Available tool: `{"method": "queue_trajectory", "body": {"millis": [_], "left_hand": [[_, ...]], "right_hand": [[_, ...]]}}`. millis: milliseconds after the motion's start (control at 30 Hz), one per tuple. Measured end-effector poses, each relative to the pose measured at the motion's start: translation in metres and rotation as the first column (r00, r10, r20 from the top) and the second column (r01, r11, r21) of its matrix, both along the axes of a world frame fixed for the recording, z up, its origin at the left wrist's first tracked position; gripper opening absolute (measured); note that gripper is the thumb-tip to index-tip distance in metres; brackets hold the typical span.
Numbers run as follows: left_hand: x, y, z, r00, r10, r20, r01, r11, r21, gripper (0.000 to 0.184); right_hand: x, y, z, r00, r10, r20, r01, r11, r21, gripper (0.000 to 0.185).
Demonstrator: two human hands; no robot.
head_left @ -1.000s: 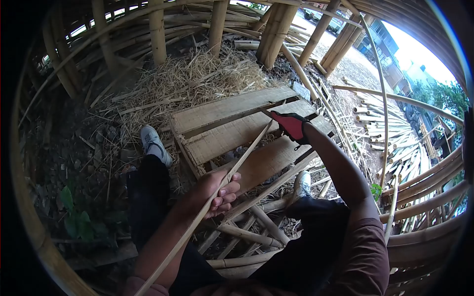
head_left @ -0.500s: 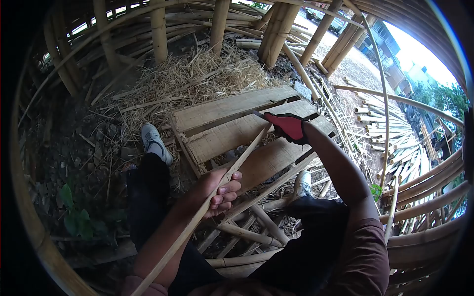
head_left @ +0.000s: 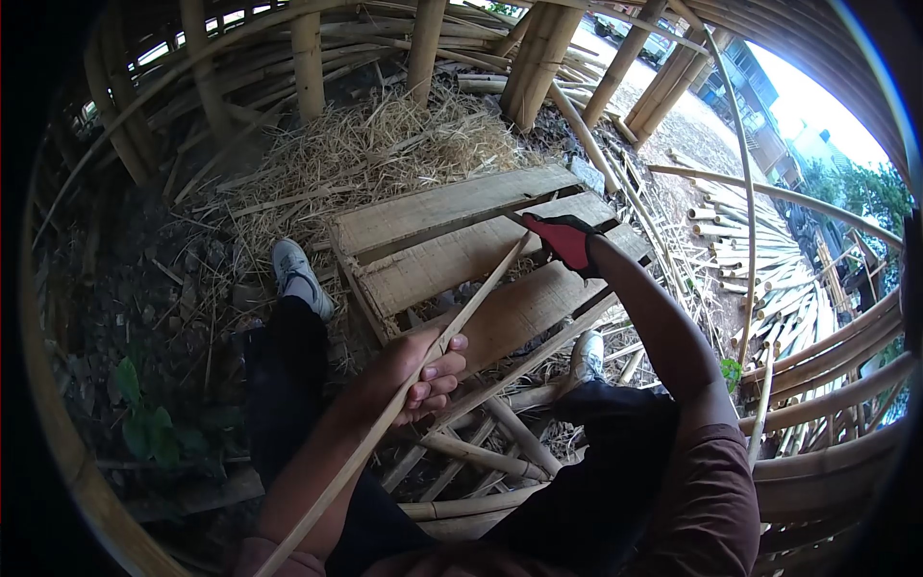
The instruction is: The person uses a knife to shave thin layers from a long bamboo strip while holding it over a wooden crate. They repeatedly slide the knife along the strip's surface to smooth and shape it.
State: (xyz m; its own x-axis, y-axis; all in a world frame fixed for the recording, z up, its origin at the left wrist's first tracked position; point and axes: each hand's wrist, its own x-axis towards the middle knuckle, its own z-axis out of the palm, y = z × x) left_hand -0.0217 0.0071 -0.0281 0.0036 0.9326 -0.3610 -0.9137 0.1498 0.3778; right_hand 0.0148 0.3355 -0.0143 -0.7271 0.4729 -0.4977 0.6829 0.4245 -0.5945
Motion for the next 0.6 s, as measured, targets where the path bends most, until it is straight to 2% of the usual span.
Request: {"method": "queue_trajectory", "body": {"millis": [67, 133, 167, 200, 267, 333, 367, 400, 467, 500, 533, 600], "left_hand": [[-0.002, 0.001, 0.001, 1.000, 0.003, -0.009, -0.003, 1.000, 0.012, 0.014], [-0.002, -0.001, -0.001, 0.998, -0.002, 0.064, 0.000, 0.999, 0.035, 0.013], [-0.001, -0.002, -0.002, 0.998, 0.000, 0.071, -0.002, 1.000, 0.032, 0.013], [-0.001, -0.001, -0.003, 0.999, -0.003, 0.054, 0.001, 1.000, 0.027, 0.013], [-0.001, 0.000, -0.003, 1.000, -0.011, 0.029, 0.010, 1.000, 0.025, 0.013], [-0.003, 0.000, -0.003, 0.999, -0.014, 0.051, 0.012, 0.999, 0.031, 0.014], [-0.002, -0.001, -0.002, 0.999, -0.008, 0.053, 0.006, 0.999, 0.031, 0.014], [-0.001, -0.001, -0.001, 0.999, -0.001, 0.040, 0.001, 1.000, 0.018, 0.014], [0.000, -0.001, 0.000, 1.000, -0.001, 0.020, 0.001, 1.000, 0.004, 0.014], [0.000, 0.000, -0.002, 1.000, -0.005, 0.019, 0.005, 1.000, 0.004, 0.015], [-0.001, 0.001, -0.002, 1.000, -0.003, 0.015, 0.003, 1.000, 0.009, 0.015], [-0.002, 0.000, 0.000, 1.000, 0.003, 0.028, -0.003, 1.000, 0.007, 0.015]], "right_hand": [[-0.001, 0.007, -0.006, 0.998, -0.024, -0.056, 0.026, 0.999, 0.038, 0.062], [0.005, -0.015, 0.003, 0.999, -0.039, 0.021, 0.040, 0.997, -0.066, 0.062], [0.003, -0.010, 0.005, 0.999, 0.030, 0.015, -0.030, 0.999, -0.031, 0.062], [0.002, -0.005, 0.002, 1.000, -0.009, -0.009, 0.009, 1.000, -0.013, 0.060], [-0.003, 0.006, -0.002, 0.994, -0.069, 0.079, 0.062, 0.994, 0.087, 0.062], [0.002, -0.030, 0.006, 0.996, -0.035, -0.079, 0.037, 0.999, 0.019, 0.068], [0.004, -0.028, 0.003, 0.993, 0.055, -0.105, -0.043, 0.993, 0.111, 0.069], [0.004, -0.024, 0.006, 0.993, 0.057, -0.104, -0.045, 0.993, 0.110, 0.069], [0.002, -0.015, 0.012, 0.995, -0.088, -0.041, 0.090, 0.995, 0.046, 0.064], [0.005, -0.026, 0.024, 0.991, -0.128, 0.029, 0.126, 0.990, 0.058, 0.062], [0.005, -0.029, 0.019, 0.992, -0.128, 0.024, 0.126, 0.990, 0.061, 0.062], [0.009, -0.037, 0.002, 0.991, -0.030, -0.130, 0.036, 0.998, 0.043, 0.064]]}}
